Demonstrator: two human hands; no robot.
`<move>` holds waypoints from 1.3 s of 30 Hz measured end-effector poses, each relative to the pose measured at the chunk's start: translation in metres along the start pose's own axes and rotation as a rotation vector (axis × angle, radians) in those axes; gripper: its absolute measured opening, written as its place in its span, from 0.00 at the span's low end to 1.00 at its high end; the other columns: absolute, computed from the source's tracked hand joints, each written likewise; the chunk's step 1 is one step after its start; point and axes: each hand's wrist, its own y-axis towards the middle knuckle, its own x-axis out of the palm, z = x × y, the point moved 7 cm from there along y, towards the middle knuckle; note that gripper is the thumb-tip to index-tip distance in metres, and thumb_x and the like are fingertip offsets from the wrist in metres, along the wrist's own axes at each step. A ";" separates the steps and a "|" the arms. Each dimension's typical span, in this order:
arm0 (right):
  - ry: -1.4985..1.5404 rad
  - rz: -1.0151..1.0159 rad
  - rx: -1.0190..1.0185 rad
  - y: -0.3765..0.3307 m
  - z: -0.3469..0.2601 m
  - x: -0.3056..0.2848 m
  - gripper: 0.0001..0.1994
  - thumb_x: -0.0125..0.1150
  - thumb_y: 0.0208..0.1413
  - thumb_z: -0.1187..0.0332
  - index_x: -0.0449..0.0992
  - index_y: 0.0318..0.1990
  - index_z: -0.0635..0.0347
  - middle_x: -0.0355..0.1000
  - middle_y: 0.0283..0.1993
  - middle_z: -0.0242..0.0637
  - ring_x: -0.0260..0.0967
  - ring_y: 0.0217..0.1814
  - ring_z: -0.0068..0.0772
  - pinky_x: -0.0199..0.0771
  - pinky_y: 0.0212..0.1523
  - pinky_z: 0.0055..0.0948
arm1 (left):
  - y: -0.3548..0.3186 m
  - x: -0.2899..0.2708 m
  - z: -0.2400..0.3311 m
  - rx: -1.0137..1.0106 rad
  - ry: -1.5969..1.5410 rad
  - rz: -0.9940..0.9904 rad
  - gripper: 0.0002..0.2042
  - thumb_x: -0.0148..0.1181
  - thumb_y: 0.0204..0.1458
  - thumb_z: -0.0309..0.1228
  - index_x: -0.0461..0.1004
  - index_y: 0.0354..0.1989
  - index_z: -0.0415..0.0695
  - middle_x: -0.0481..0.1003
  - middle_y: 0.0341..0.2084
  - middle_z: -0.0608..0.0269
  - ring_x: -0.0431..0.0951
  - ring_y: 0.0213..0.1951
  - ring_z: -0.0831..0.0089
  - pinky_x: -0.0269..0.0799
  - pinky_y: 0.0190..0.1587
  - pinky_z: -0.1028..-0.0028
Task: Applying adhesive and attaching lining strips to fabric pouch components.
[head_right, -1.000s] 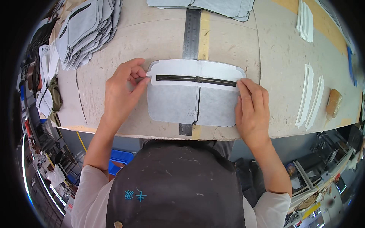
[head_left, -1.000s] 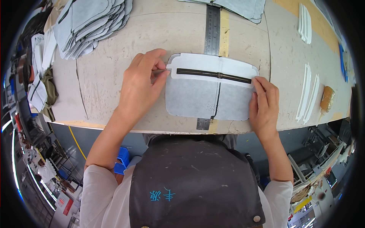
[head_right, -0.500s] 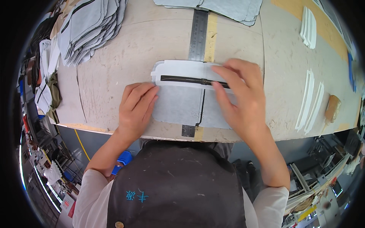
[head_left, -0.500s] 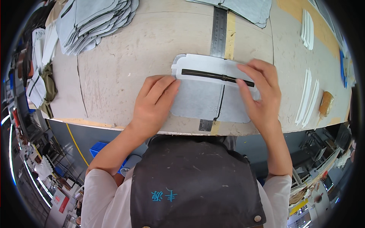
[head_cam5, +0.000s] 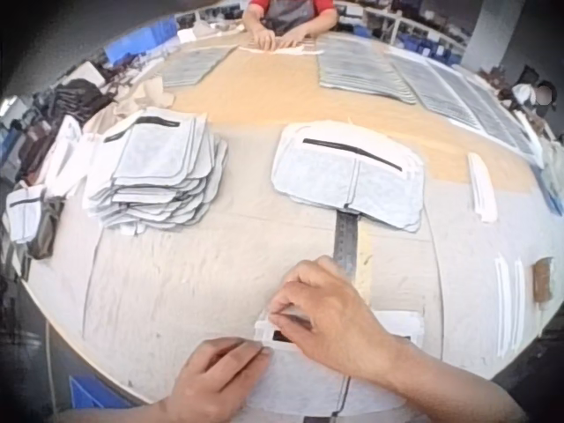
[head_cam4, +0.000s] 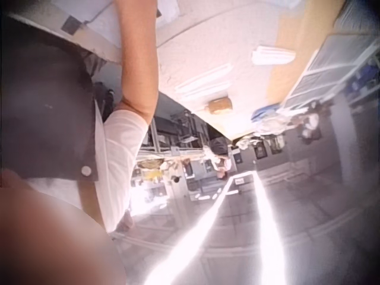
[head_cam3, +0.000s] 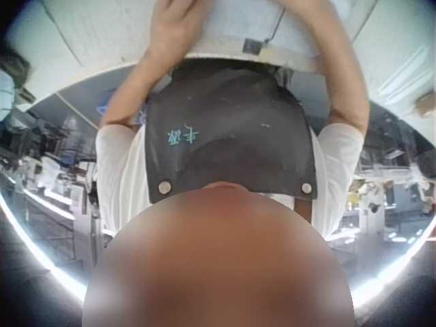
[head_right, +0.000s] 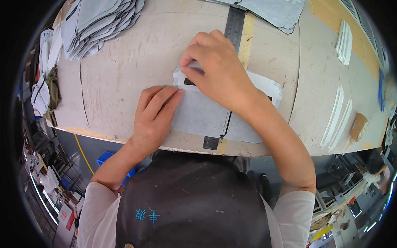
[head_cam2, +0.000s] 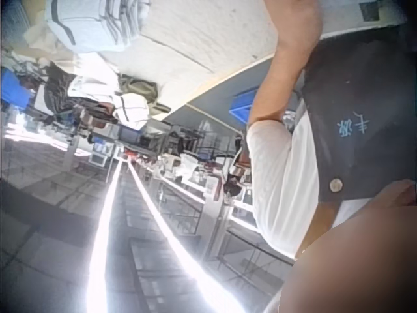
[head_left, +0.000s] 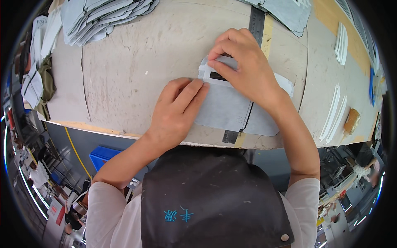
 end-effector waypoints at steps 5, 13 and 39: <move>-0.035 -0.022 -0.005 -0.001 0.000 0.001 0.06 0.66 0.45 0.77 0.74 0.29 0.59 0.68 0.36 0.33 0.63 0.43 0.36 0.65 0.43 0.31 | 0.001 0.000 0.002 0.011 -0.001 -0.009 0.19 0.58 0.36 0.20 0.75 0.42 0.30 0.71 0.45 0.55 0.71 0.41 0.59 0.72 0.40 0.68; -0.032 0.038 -0.025 -0.002 0.000 0.002 0.06 0.66 0.43 0.74 0.73 0.26 0.56 0.67 0.33 0.31 0.61 0.40 0.39 0.62 0.45 0.35 | 0.000 0.002 0.002 0.032 -0.001 -0.023 0.18 0.58 0.37 0.20 0.75 0.41 0.30 0.71 0.47 0.57 0.70 0.42 0.59 0.72 0.38 0.69; -0.009 0.199 0.060 -0.014 0.001 -0.033 0.07 0.64 0.44 0.78 0.75 0.32 0.60 0.69 0.36 0.34 0.65 0.40 0.37 0.67 0.40 0.32 | 0.003 0.001 0.003 0.058 0.051 -0.024 0.16 0.59 0.37 0.21 0.76 0.39 0.34 0.74 0.47 0.59 0.71 0.42 0.61 0.69 0.39 0.68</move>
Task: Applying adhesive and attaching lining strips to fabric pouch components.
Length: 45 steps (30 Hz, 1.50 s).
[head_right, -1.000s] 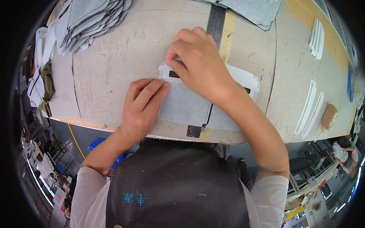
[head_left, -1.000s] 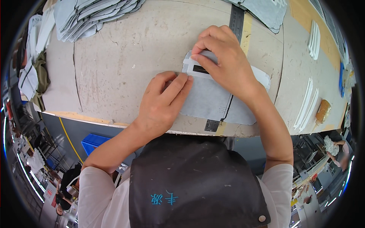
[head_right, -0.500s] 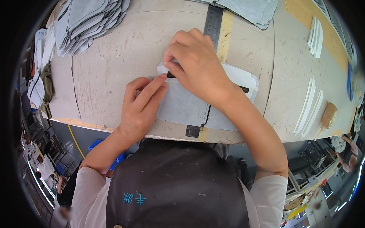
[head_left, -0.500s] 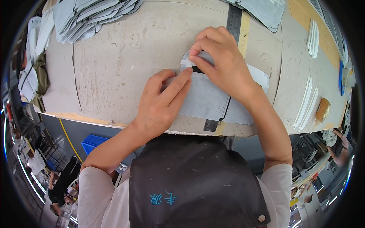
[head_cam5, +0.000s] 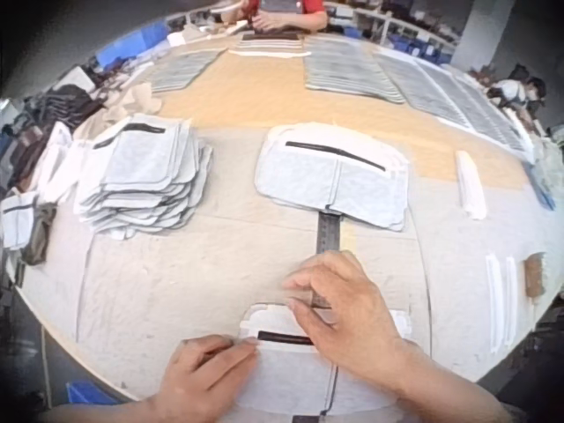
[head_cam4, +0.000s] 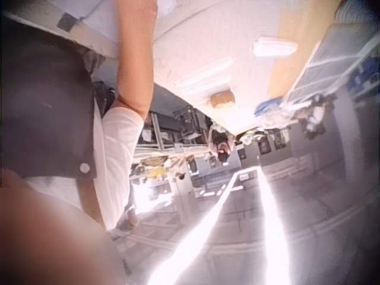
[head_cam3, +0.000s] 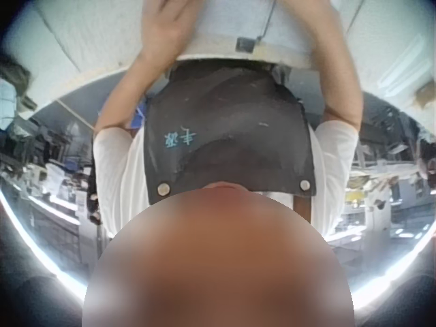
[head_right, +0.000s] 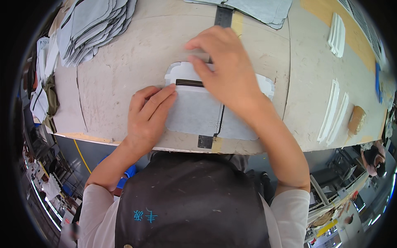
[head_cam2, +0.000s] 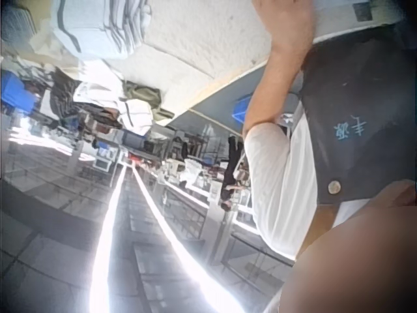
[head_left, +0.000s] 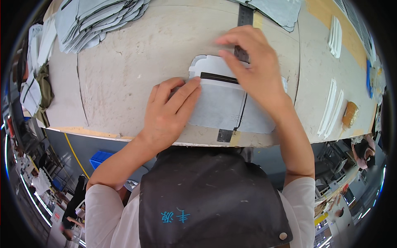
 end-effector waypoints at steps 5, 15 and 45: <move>0.015 0.159 0.206 -0.030 0.023 -0.064 0.07 0.61 0.49 0.80 0.77 0.37 0.62 0.72 0.36 0.33 0.68 0.33 0.26 0.68 0.34 0.22 | 0.008 -0.009 -0.006 -0.044 -0.059 -0.024 0.17 0.63 0.38 0.16 0.76 0.40 0.36 0.77 0.45 0.57 0.73 0.39 0.58 0.72 0.40 0.68; -0.046 0.098 0.439 -0.093 0.042 -0.093 0.07 0.62 0.50 0.80 0.78 0.37 0.63 0.70 0.32 0.34 0.67 0.30 0.25 0.68 0.31 0.21 | 0.043 0.003 0.047 0.165 -0.320 -0.151 0.18 0.64 0.39 0.16 0.75 0.43 0.32 0.74 0.47 0.49 0.73 0.41 0.55 0.72 0.41 0.64; -0.271 0.081 0.276 -0.085 0.044 -0.075 0.05 0.62 0.48 0.76 0.71 0.29 0.60 0.67 0.29 0.36 0.69 0.32 0.40 0.70 0.29 0.34 | 0.055 0.064 0.098 0.334 -0.273 -0.201 0.20 0.57 0.39 0.22 0.74 0.44 0.29 0.70 0.54 0.51 0.68 0.42 0.63 0.71 0.42 0.69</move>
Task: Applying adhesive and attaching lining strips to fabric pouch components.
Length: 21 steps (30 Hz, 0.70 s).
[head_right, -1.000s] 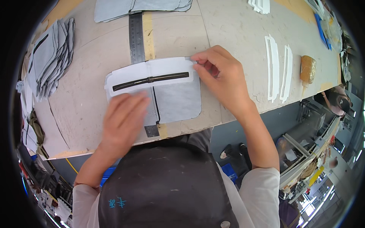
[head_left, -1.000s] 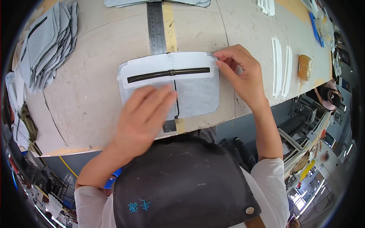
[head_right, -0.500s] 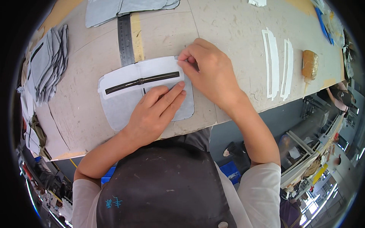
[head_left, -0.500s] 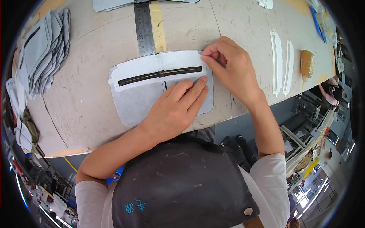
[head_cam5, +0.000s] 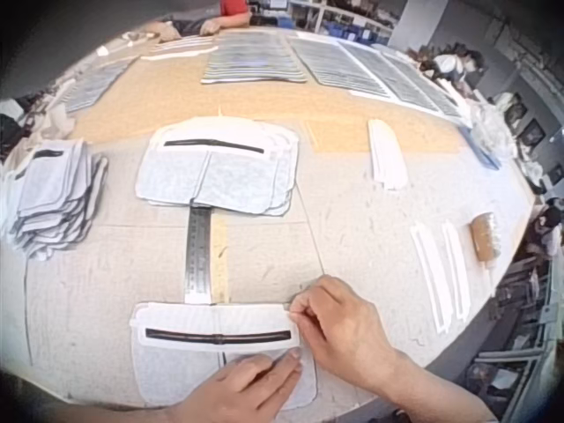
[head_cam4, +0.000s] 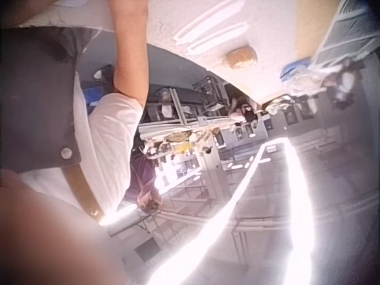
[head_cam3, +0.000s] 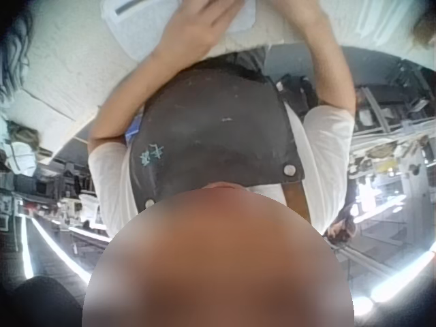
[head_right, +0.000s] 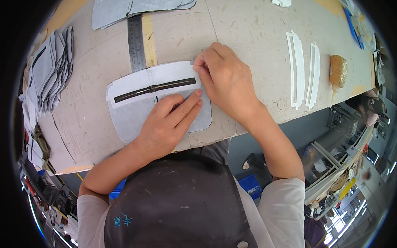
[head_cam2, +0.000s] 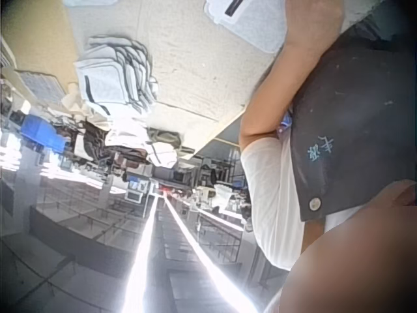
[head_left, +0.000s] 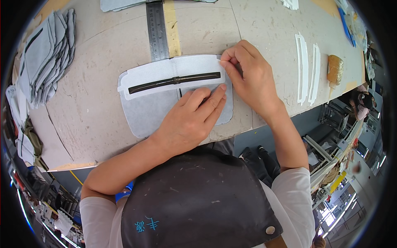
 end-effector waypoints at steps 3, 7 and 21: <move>-0.020 0.012 -0.012 0.000 0.000 0.001 0.05 0.62 0.48 0.76 0.71 0.28 0.59 0.67 0.29 0.36 0.69 0.32 0.40 0.70 0.29 0.35 | 0.000 0.000 0.000 -0.002 0.004 -0.003 0.19 0.57 0.39 0.22 0.74 0.44 0.29 0.70 0.54 0.51 0.68 0.42 0.63 0.71 0.43 0.69; -0.040 0.015 -0.024 -0.001 -0.002 0.000 0.05 0.62 0.49 0.78 0.71 0.30 0.61 0.67 0.30 0.36 0.69 0.30 0.36 0.70 0.29 0.31 | 0.000 0.000 0.000 -0.002 0.003 -0.003 0.19 0.57 0.40 0.22 0.74 0.44 0.29 0.70 0.54 0.51 0.68 0.42 0.63 0.71 0.42 0.69; 0.104 -0.004 0.114 -0.012 -0.002 -0.004 0.11 0.64 0.44 0.79 0.72 0.37 0.61 0.67 0.34 0.38 0.68 0.34 0.38 0.69 0.31 0.32 | 0.000 0.000 -0.001 0.013 -0.004 0.012 0.19 0.56 0.42 0.24 0.74 0.44 0.29 0.71 0.52 0.50 0.68 0.48 0.60 0.69 0.46 0.65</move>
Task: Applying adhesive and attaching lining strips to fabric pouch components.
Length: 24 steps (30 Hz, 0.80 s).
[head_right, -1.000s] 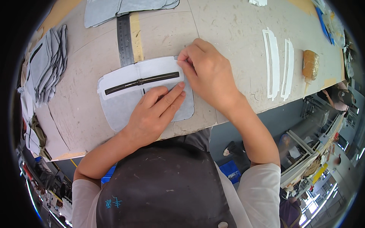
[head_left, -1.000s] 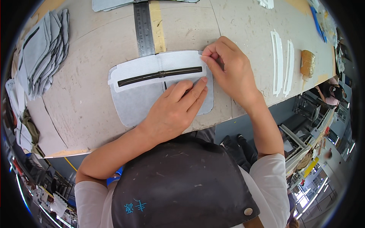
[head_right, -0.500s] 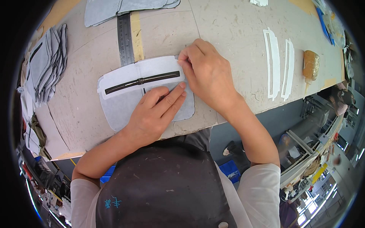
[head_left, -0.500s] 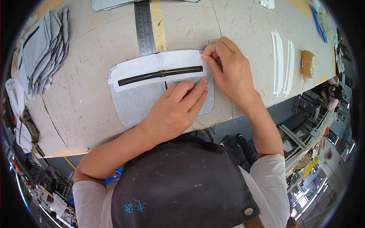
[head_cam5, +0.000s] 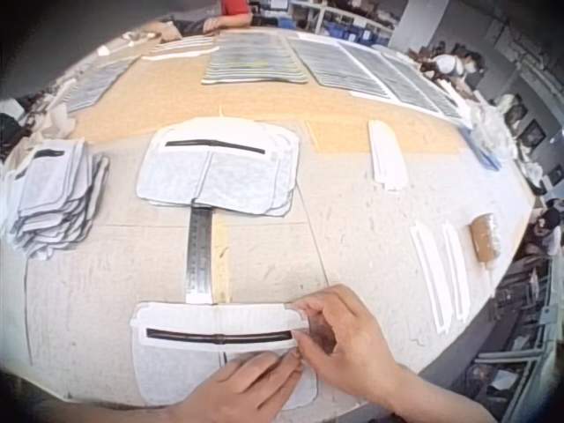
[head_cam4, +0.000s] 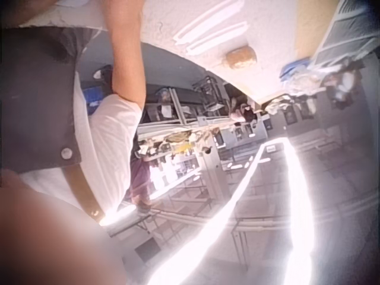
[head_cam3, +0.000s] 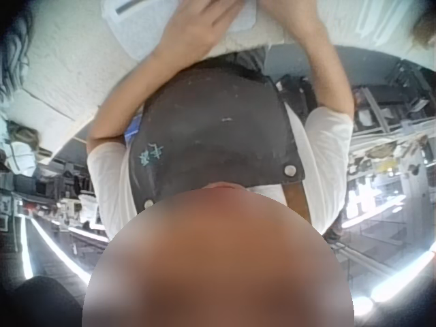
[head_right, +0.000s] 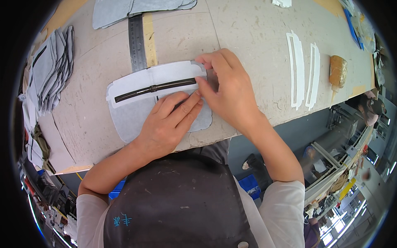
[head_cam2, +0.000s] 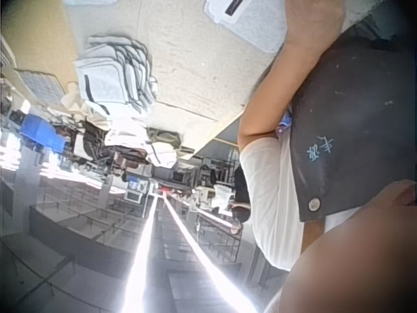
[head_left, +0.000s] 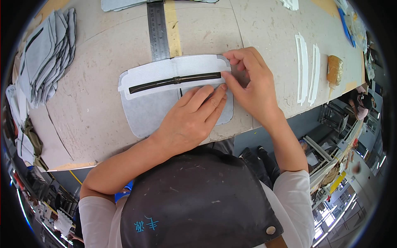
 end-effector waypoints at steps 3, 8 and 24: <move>-0.010 0.013 -0.037 -0.005 -0.003 -0.003 0.15 0.64 0.43 0.80 0.72 0.40 0.61 0.67 0.36 0.38 0.67 0.36 0.38 0.69 0.34 0.32 | 0.000 0.001 0.000 0.000 0.009 -0.016 0.19 0.56 0.41 0.24 0.74 0.44 0.29 0.71 0.52 0.50 0.68 0.49 0.60 0.69 0.46 0.65; -0.028 0.054 -0.101 -0.011 -0.004 -0.001 0.13 0.63 0.41 0.81 0.74 0.37 0.61 0.68 0.37 0.38 0.67 0.37 0.40 0.69 0.36 0.33 | 0.000 0.000 0.001 0.002 0.011 0.002 0.20 0.56 0.40 0.24 0.74 0.45 0.29 0.71 0.51 0.50 0.68 0.48 0.59 0.70 0.45 0.65; -0.600 0.035 -0.353 -0.042 -0.026 0.007 0.20 0.62 0.39 0.78 0.76 0.45 0.65 0.69 0.53 0.33 0.64 0.50 0.36 0.61 0.48 0.34 | -0.049 -0.050 -0.022 -0.173 -0.023 0.132 0.17 0.60 0.40 0.18 0.75 0.42 0.32 0.74 0.47 0.48 0.75 0.47 0.55 0.75 0.47 0.65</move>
